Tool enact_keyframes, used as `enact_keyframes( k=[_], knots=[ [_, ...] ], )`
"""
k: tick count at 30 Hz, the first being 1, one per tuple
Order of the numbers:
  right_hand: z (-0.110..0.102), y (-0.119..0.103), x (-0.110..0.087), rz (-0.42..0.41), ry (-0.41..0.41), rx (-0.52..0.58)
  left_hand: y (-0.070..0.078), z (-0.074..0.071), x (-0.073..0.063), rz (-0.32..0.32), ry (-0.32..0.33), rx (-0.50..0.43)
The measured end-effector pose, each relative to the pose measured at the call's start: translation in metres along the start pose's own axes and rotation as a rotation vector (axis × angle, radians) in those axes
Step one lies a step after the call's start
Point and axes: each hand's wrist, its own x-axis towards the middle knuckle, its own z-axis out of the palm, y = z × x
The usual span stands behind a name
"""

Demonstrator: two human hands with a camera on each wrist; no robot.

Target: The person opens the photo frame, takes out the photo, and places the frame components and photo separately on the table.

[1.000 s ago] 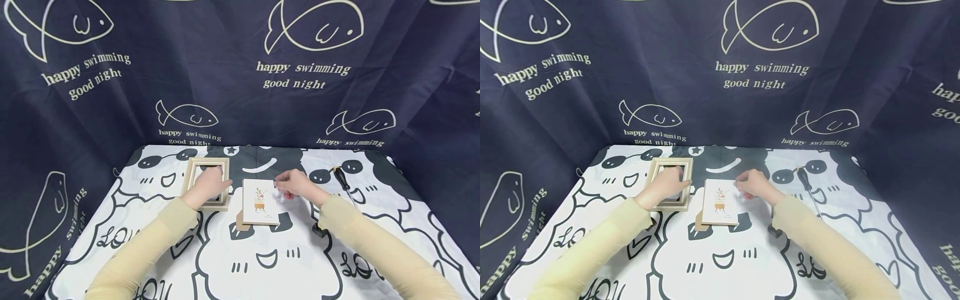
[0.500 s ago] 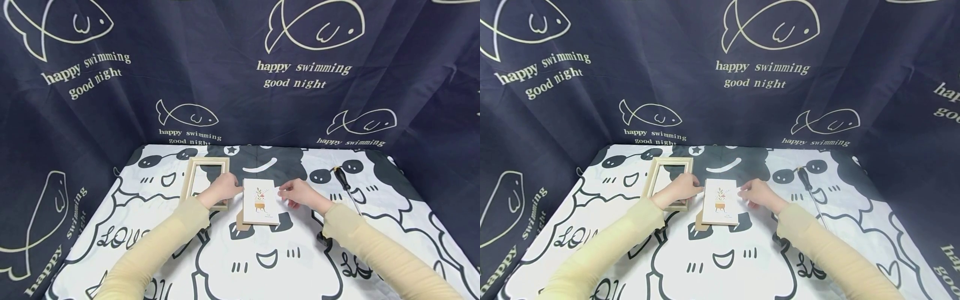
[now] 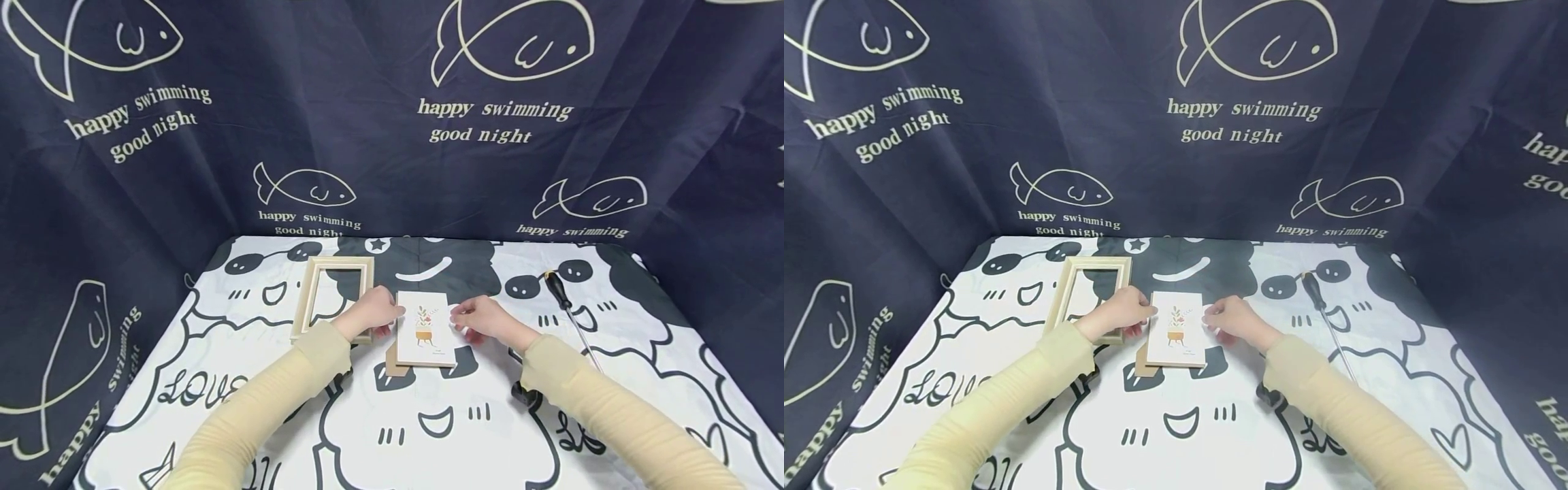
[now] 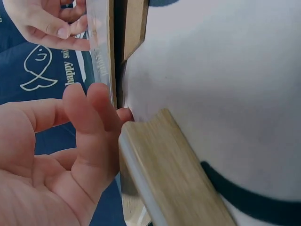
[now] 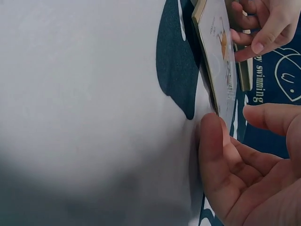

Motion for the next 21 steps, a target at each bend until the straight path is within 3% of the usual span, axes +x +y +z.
enact_keyframes(
  k=[9,15,21],
  knots=[
    [0.0024,0.0025,0.0046,-0.003,-0.025,0.142,-0.0004,0.0019,0.0007,0.002,0.022,-0.005],
    [0.0039,0.0015,0.0038,0.01,-0.03,0.18,-0.0038,0.0044,0.0029,0.006,0.037,-0.047],
    [0.0061,0.001,0.003,0.029,-0.024,0.204,-0.0041,0.0085,0.0033,0.018,0.093,-0.069]
  ],
)
